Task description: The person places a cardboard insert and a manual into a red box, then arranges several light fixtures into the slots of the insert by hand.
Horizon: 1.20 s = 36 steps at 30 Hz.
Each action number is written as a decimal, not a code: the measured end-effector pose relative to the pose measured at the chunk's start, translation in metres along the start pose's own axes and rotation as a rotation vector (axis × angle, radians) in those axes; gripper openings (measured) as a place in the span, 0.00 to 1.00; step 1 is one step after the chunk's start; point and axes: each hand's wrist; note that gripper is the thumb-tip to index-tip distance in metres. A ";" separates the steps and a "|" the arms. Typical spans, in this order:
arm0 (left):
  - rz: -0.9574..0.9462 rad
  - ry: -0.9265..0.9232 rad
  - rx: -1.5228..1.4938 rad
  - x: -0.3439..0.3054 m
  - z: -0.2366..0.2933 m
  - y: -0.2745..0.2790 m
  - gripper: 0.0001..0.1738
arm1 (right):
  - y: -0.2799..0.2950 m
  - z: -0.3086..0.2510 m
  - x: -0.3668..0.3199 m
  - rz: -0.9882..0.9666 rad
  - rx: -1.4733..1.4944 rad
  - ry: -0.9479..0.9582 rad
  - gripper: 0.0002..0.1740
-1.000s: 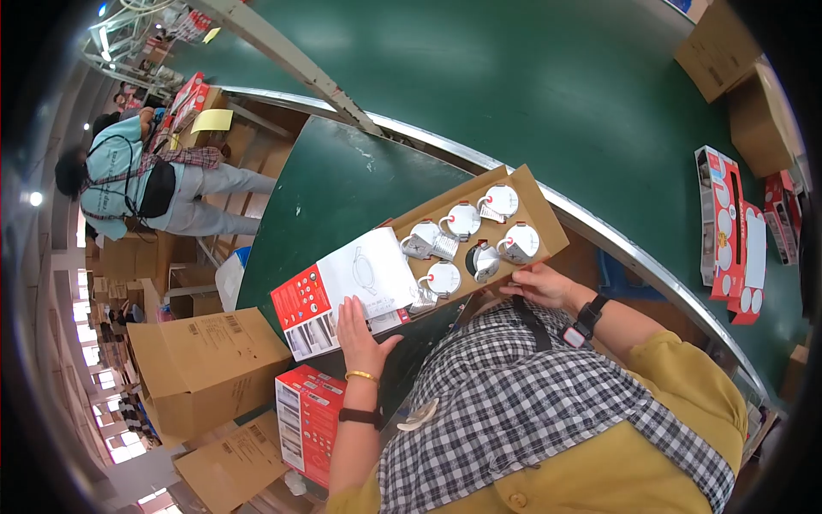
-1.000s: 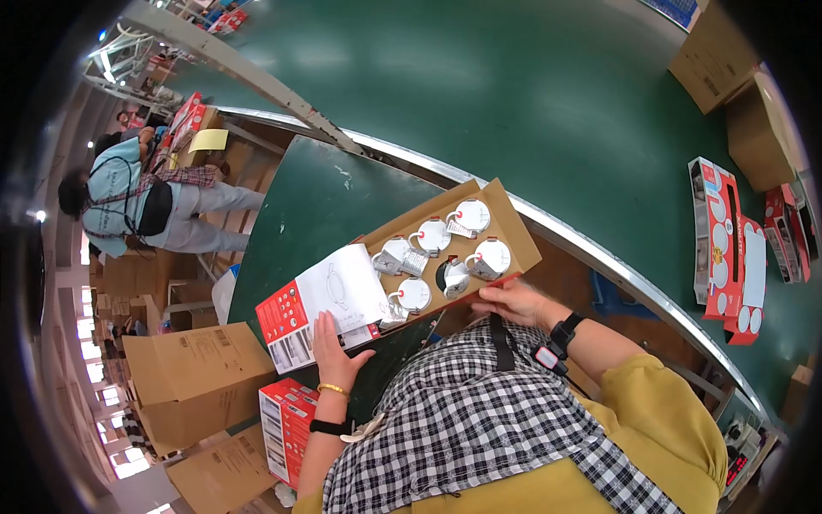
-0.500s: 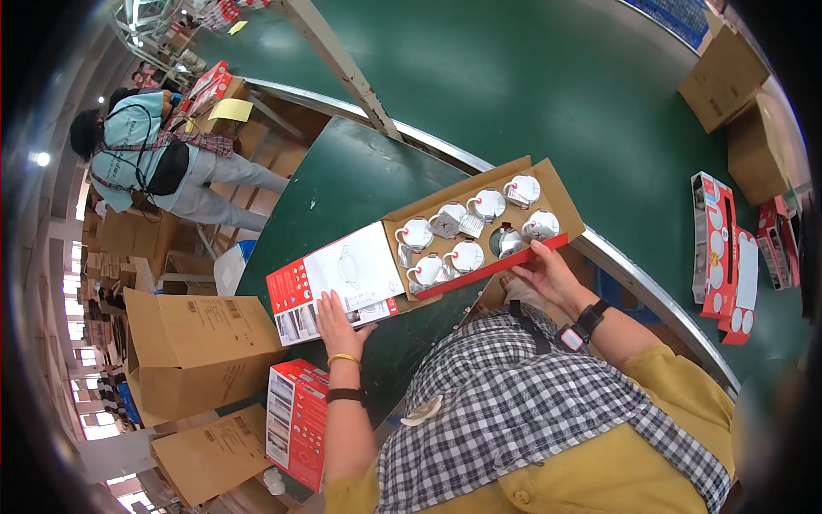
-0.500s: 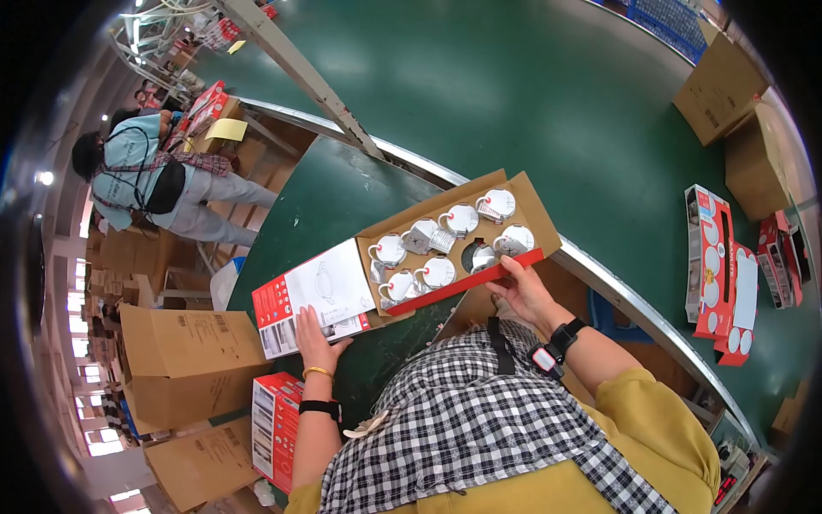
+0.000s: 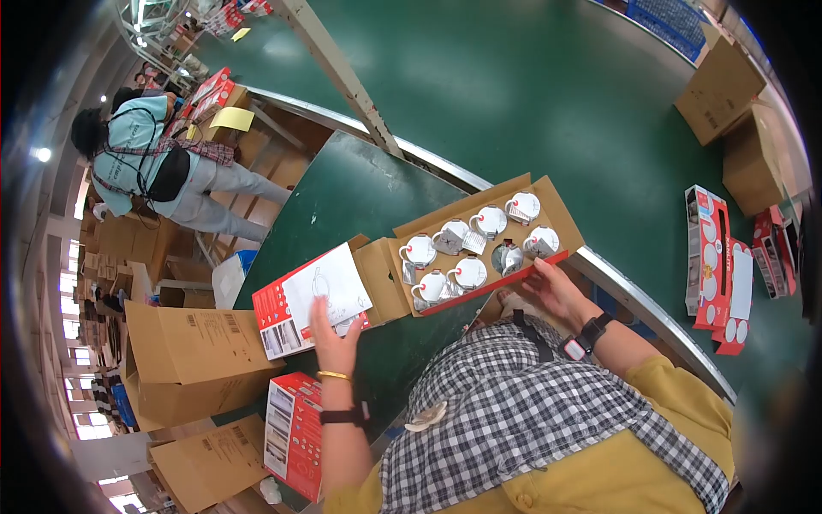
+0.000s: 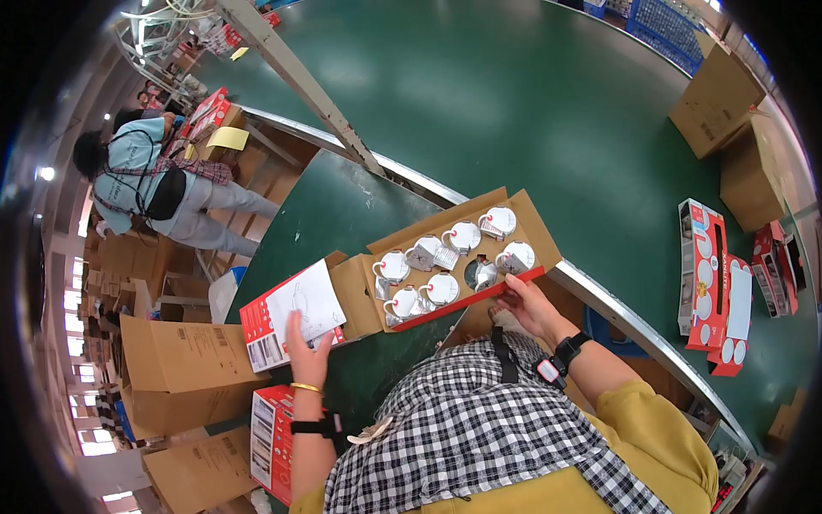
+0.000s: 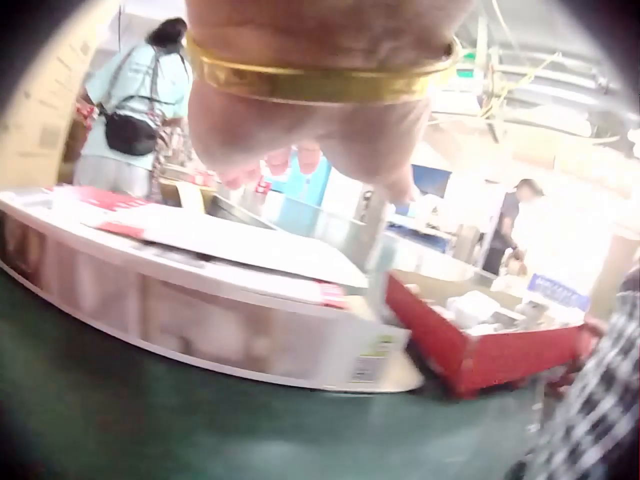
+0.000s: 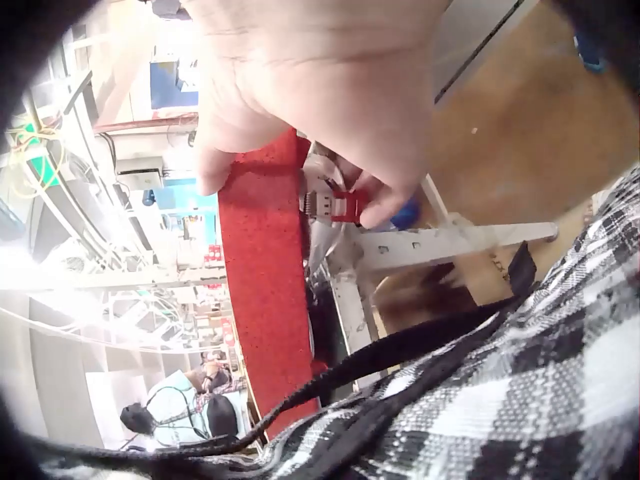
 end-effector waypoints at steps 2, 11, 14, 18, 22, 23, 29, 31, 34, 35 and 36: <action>-0.108 0.180 -0.317 0.001 0.034 -0.022 0.30 | 0.000 -0.002 -0.003 -0.020 0.000 0.001 0.26; -0.389 0.182 -0.172 0.022 0.069 -0.101 0.23 | 0.014 0.004 -0.002 -0.116 0.069 -0.030 0.25; -0.360 0.180 -0.137 0.008 0.071 -0.087 0.11 | -0.003 0.002 -0.017 -0.166 0.018 -0.003 0.21; -0.379 0.267 -0.353 -0.017 0.063 -0.104 0.21 | 0.005 -0.025 0.000 -0.256 -0.090 -0.061 0.22; -0.300 0.398 -0.364 -0.043 0.070 -0.123 0.22 | -0.015 -0.063 0.015 -0.268 -0.315 -0.138 0.25; -0.268 0.432 -0.386 -0.051 0.065 -0.135 0.24 | -0.003 -0.068 0.034 -0.320 -0.319 -0.229 0.24; -0.315 0.610 -0.553 -0.046 0.075 -0.126 0.32 | -0.001 -0.089 0.077 -0.335 -0.393 -0.340 0.25; -0.258 0.628 -0.559 -0.051 0.094 -0.110 0.32 | 0.007 -0.092 0.071 -0.422 -0.394 -0.369 0.28; -0.224 0.712 -0.567 -0.056 0.085 -0.132 0.30 | 0.002 -0.096 0.070 -0.457 -0.487 -0.320 0.29; -0.208 0.725 -0.635 -0.060 0.079 -0.143 0.26 | 0.000 -0.098 0.066 -0.421 -0.546 -0.304 0.29; -0.219 0.727 -0.630 -0.063 0.079 -0.142 0.26 | -0.003 -0.099 0.062 -0.414 -0.537 -0.309 0.29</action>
Point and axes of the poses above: each hand's wrist, its own x-axis towards the middle knuckle, its own y-axis out of the back of the hand, z = x × y, and after that the axes turned 3 degrees about x, right-handed
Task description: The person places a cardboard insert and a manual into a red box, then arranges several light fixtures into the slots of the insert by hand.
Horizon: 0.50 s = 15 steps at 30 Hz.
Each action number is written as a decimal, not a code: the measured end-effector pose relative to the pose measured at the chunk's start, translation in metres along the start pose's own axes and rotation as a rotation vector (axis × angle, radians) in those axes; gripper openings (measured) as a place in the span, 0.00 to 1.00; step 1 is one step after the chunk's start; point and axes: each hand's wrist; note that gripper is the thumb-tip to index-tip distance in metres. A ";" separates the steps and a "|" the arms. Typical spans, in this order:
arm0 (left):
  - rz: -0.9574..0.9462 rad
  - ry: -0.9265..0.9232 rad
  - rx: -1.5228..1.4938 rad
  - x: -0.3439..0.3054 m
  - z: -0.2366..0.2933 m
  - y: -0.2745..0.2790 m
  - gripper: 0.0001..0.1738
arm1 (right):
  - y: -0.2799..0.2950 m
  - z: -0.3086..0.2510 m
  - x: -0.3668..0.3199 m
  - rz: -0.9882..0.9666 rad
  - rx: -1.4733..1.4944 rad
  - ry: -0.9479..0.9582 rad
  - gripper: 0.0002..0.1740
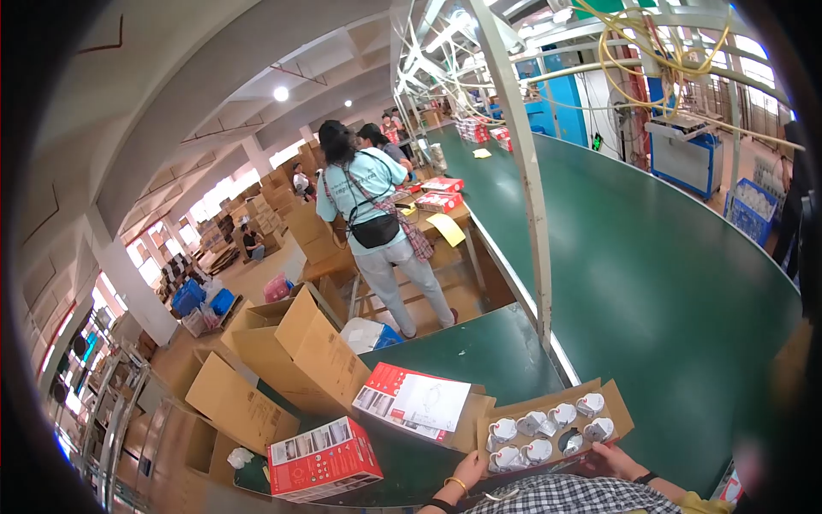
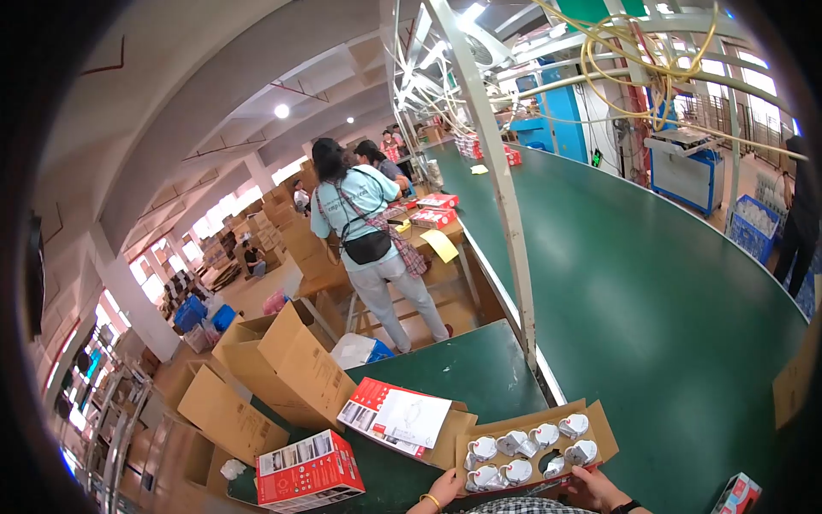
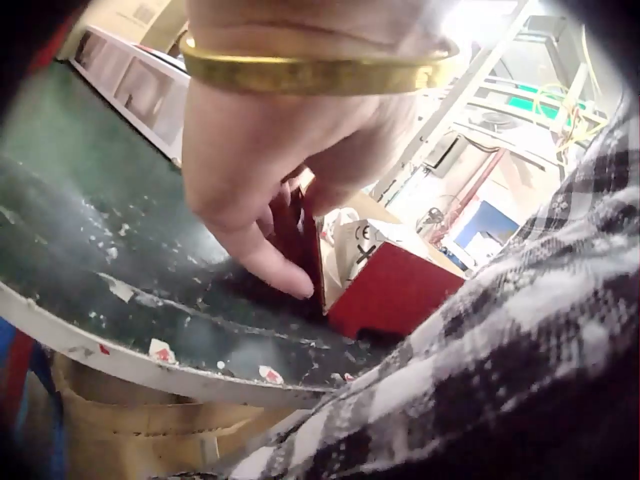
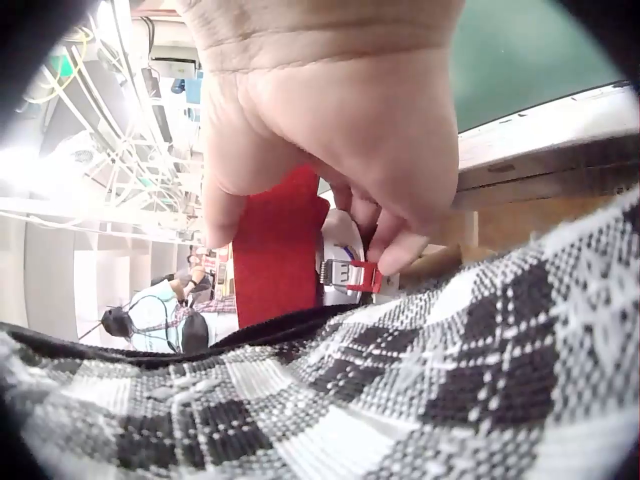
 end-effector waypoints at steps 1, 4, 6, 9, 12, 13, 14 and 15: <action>-0.001 -0.018 0.043 0.000 0.000 0.001 0.24 | -0.002 -0.004 -0.002 0.015 0.003 -0.026 0.29; 0.028 -0.080 0.058 0.029 -0.039 -0.013 0.22 | 0.010 0.005 0.006 0.014 0.025 -0.029 0.29; 0.061 -0.113 0.020 0.032 -0.065 -0.023 0.22 | 0.009 0.003 0.005 0.018 0.020 -0.069 0.29; 0.043 -0.046 0.011 0.039 -0.073 -0.022 0.20 | 0.009 -0.002 0.001 0.018 -0.050 -0.074 0.29; 0.045 -0.091 -0.070 0.031 -0.068 -0.023 0.19 | 0.011 0.000 0.003 0.035 0.012 -0.093 0.25; 0.046 -0.091 -0.071 0.036 -0.073 -0.025 0.19 | 0.010 -0.002 0.003 0.034 0.011 -0.092 0.25; 0.067 -0.105 -0.045 0.043 -0.083 -0.028 0.19 | 0.009 -0.004 0.002 0.052 0.002 -0.113 0.25; 0.088 -0.118 -0.019 0.042 -0.083 -0.029 0.21 | 0.005 -0.006 0.000 0.070 -0.007 -0.134 0.24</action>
Point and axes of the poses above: each hand's wrist, its own x-axis towards the middle knuckle, its own y-axis out of the back of the hand, z = x × y, and after that the axes turned 3 degrees about x, right-handed
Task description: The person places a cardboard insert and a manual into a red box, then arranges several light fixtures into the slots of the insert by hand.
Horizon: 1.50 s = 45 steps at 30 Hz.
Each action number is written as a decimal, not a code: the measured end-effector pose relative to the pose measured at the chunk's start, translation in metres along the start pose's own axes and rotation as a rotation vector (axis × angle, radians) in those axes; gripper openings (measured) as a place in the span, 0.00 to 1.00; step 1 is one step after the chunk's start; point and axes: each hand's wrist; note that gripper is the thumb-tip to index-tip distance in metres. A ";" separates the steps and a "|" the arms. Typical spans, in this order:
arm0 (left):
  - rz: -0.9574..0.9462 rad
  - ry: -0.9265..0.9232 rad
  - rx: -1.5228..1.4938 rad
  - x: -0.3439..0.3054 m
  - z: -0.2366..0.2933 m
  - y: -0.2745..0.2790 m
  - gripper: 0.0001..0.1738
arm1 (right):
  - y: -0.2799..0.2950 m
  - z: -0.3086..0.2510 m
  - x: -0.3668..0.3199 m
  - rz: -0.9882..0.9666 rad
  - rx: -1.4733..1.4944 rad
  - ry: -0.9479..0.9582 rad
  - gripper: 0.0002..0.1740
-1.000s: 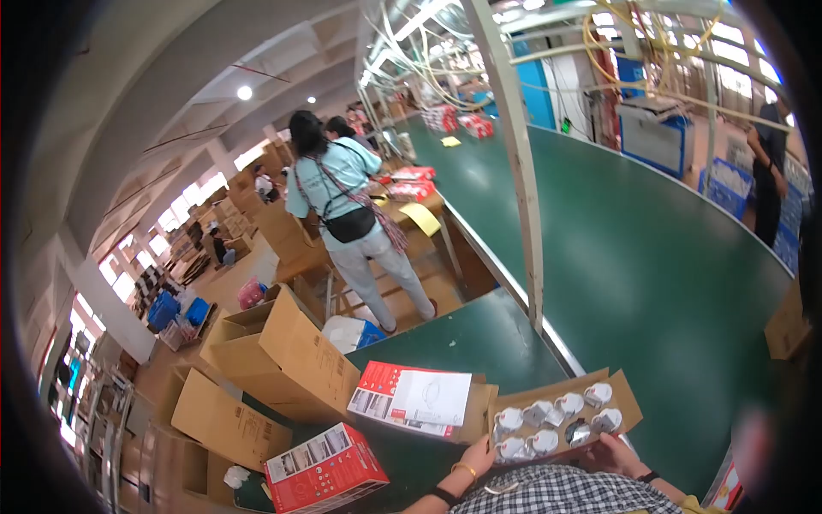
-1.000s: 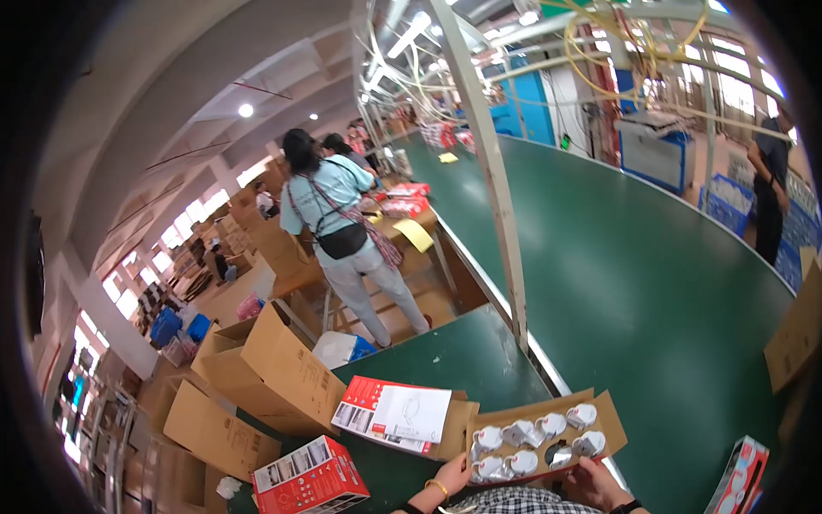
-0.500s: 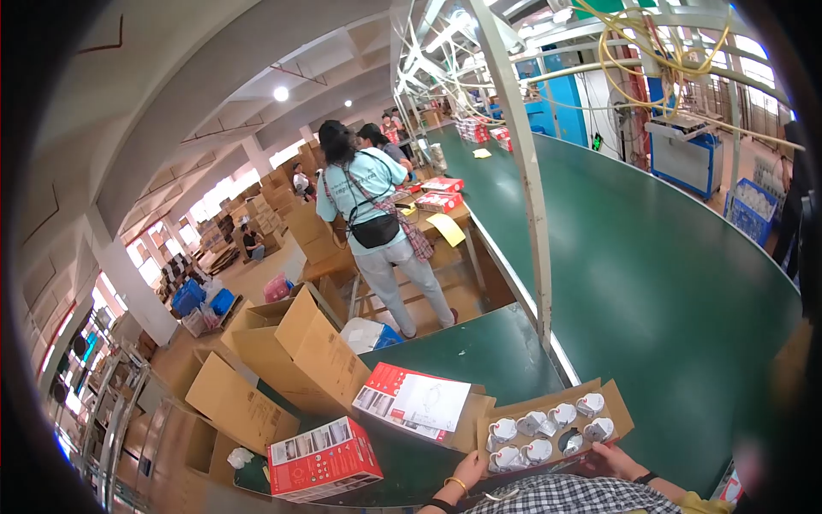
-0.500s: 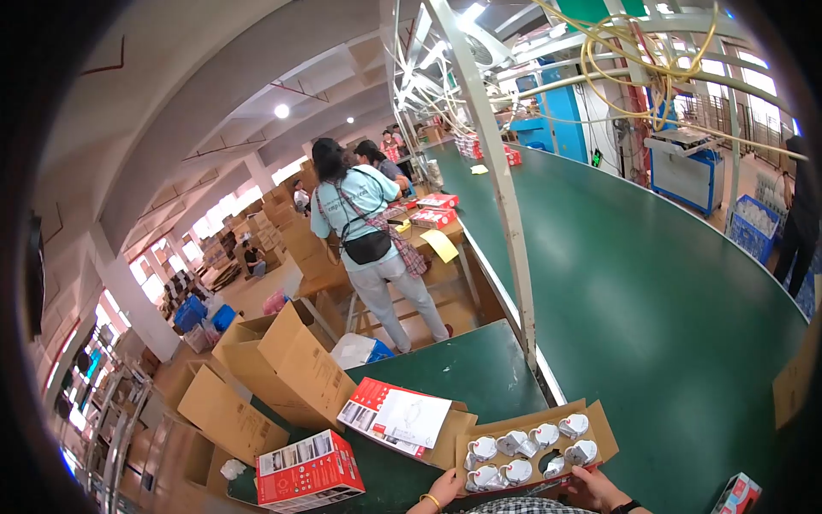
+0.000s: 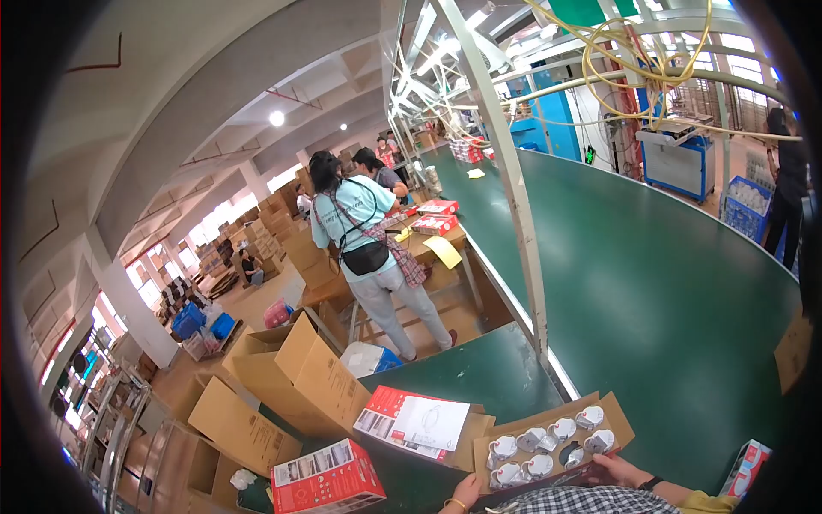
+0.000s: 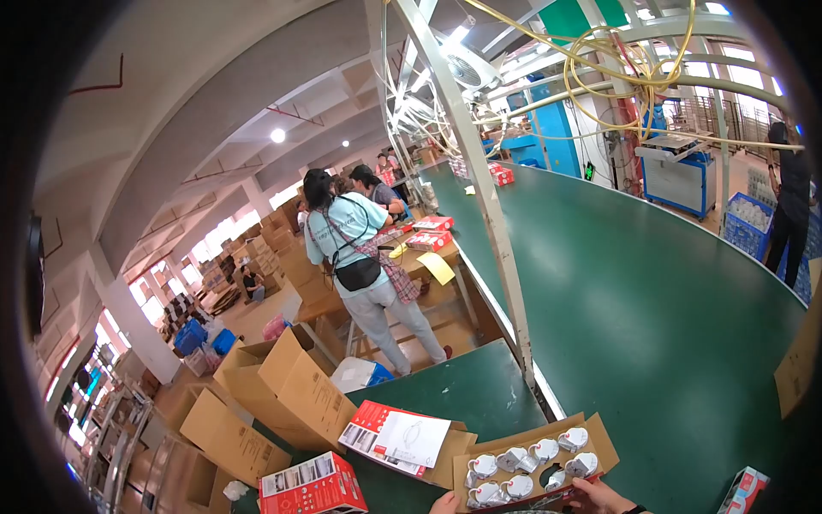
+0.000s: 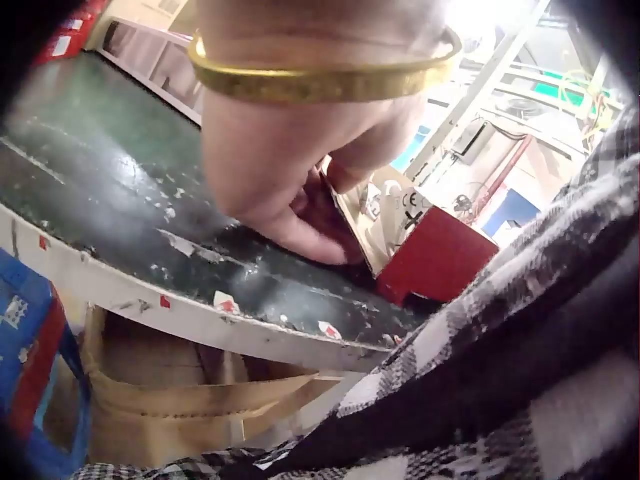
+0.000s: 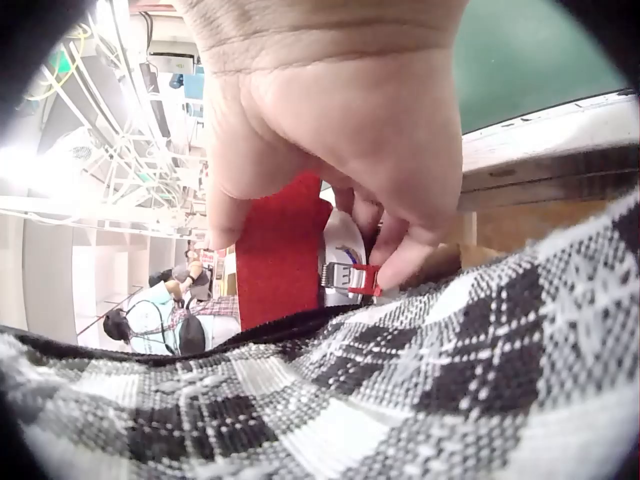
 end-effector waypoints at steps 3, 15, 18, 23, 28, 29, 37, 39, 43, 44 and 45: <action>0.042 -0.038 -0.053 -0.002 0.002 -0.003 0.20 | -0.009 -0.003 -0.007 0.026 0.015 0.015 0.23; 0.040 -0.023 -0.049 -0.008 0.012 0.001 0.20 | -0.006 0.002 -0.003 0.010 -0.025 0.035 0.24; 0.041 0.013 0.119 0.002 -0.005 -0.003 0.20 | 0.002 0.007 0.007 0.028 -0.022 0.015 0.24; 0.009 0.059 -0.194 -0.024 0.049 0.012 0.19 | -0.007 0.001 -0.001 0.054 -0.044 0.037 0.23; 0.045 -0.022 0.040 0.002 0.007 0.002 0.20 | -0.004 0.002 0.005 0.053 -0.044 0.026 0.22; 0.036 -0.018 0.039 0.001 0.000 -0.001 0.20 | -0.002 0.004 0.004 0.041 -0.032 0.023 0.22; 0.020 0.026 0.055 -0.001 0.000 0.001 0.21 | -0.011 0.003 -0.005 0.023 -0.020 0.054 0.23; 0.028 0.017 0.034 -0.001 -0.003 -0.001 0.21 | -0.012 0.001 -0.006 0.057 -0.062 0.021 0.23; 0.013 0.048 0.041 0.002 -0.007 -0.003 0.21 | -0.015 0.000 -0.005 0.072 -0.041 0.023 0.23; 0.039 0.012 0.029 0.002 -0.007 -0.004 0.21 | -0.013 0.001 -0.004 0.059 -0.029 0.028 0.23; 0.065 -0.021 0.019 -0.001 -0.007 -0.003 0.21 | -0.013 0.003 -0.003 0.045 -0.015 0.030 0.23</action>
Point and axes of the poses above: each hand's wrist, its own x-axis towards the middle knuckle, its own y-axis out of the back of the hand, z = x × y, and after that the axes turned 3 degrees about x, right-handed
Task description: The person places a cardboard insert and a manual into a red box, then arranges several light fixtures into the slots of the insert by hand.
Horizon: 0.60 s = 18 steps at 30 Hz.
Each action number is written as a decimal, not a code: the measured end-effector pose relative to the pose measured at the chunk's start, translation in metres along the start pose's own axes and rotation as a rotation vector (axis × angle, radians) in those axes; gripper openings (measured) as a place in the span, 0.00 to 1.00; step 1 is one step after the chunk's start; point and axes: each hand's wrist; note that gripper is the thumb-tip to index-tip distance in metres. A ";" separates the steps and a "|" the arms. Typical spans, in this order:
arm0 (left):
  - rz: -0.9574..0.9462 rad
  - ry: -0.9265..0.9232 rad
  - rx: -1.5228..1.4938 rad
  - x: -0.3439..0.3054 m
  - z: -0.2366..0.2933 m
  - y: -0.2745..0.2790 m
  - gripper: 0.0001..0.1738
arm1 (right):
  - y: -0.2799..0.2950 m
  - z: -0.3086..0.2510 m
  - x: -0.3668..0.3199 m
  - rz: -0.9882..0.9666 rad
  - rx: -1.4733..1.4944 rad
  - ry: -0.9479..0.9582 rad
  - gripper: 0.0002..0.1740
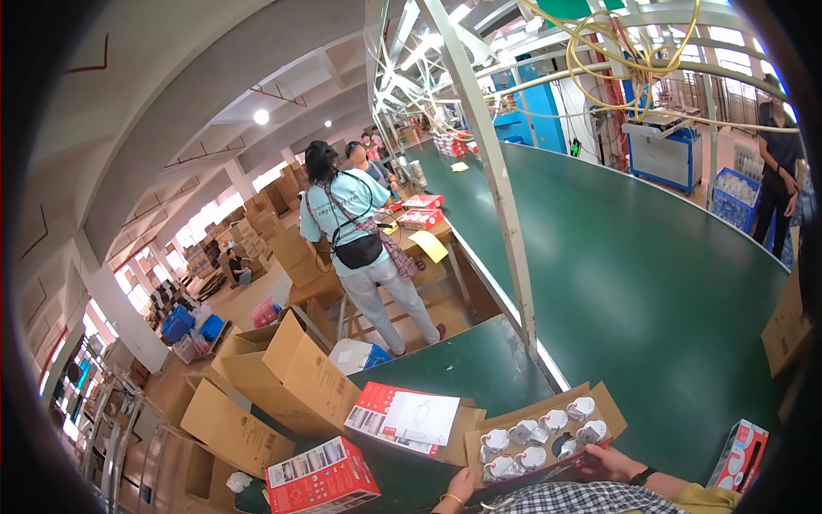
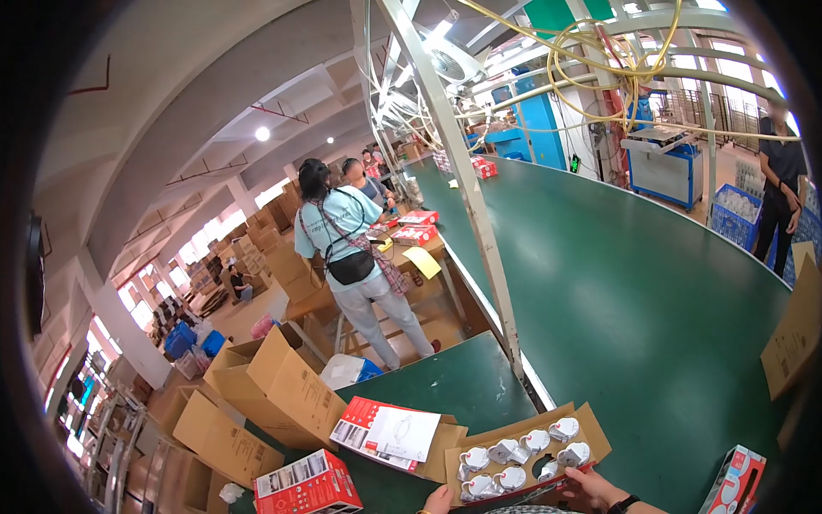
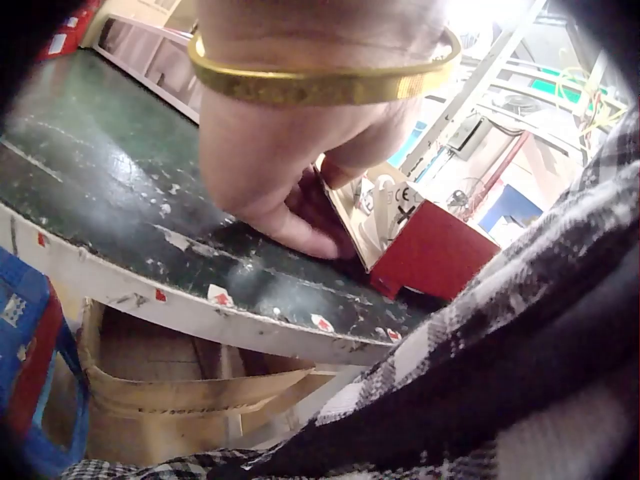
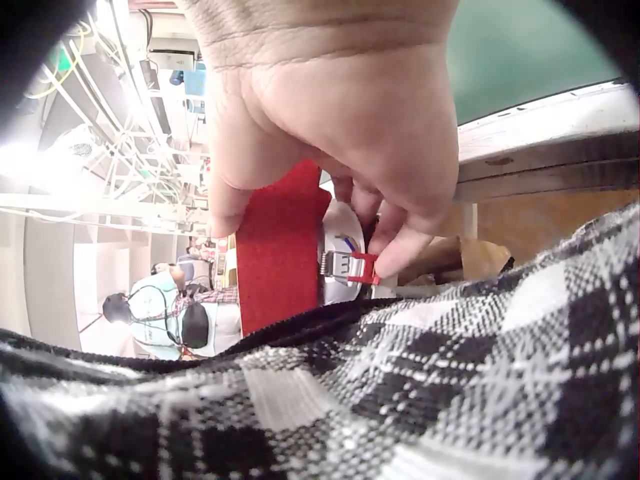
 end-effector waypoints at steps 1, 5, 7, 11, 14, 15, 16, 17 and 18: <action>-0.001 -0.003 -0.002 0.003 0.004 0.000 0.21 | 0.002 -0.002 0.003 0.002 -0.001 0.003 0.23; -0.042 0.067 0.038 -0.005 0.014 0.006 0.21 | 0.001 0.000 -0.001 0.026 0.024 -0.012 0.24; -0.037 0.080 0.030 -0.006 0.019 0.007 0.21 | 0.001 -0.003 -0.003 0.033 0.038 -0.011 0.25; -0.032 0.031 0.001 -0.009 0.018 0.007 0.20 | 0.009 0.005 0.006 -0.003 0.063 0.001 0.25; -0.036 0.020 0.023 -0.007 0.014 0.007 0.20 | 0.010 0.006 0.008 -0.014 0.067 0.003 0.25; -0.040 0.027 0.039 -0.007 0.012 0.007 0.20 | 0.009 0.005 0.007 -0.005 0.063 -0.006 0.25; -0.042 0.029 0.041 -0.006 0.006 0.004 0.20 | 0.008 0.005 0.005 -0.004 0.064 -0.008 0.25; -0.047 0.049 0.065 -0.004 0.002 0.002 0.20 | 0.007 0.005 0.003 -0.003 0.072 -0.001 0.25; -0.047 0.064 0.089 -0.001 0.006 0.004 0.20 | 0.005 0.003 0.003 -0.006 0.079 0.011 0.25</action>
Point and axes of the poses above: each hand's wrist, its own x-axis towards the middle knuckle, its own y-axis out of the back of the hand, z = x × y, and after that the axes turned 3 degrees about x, right-handed
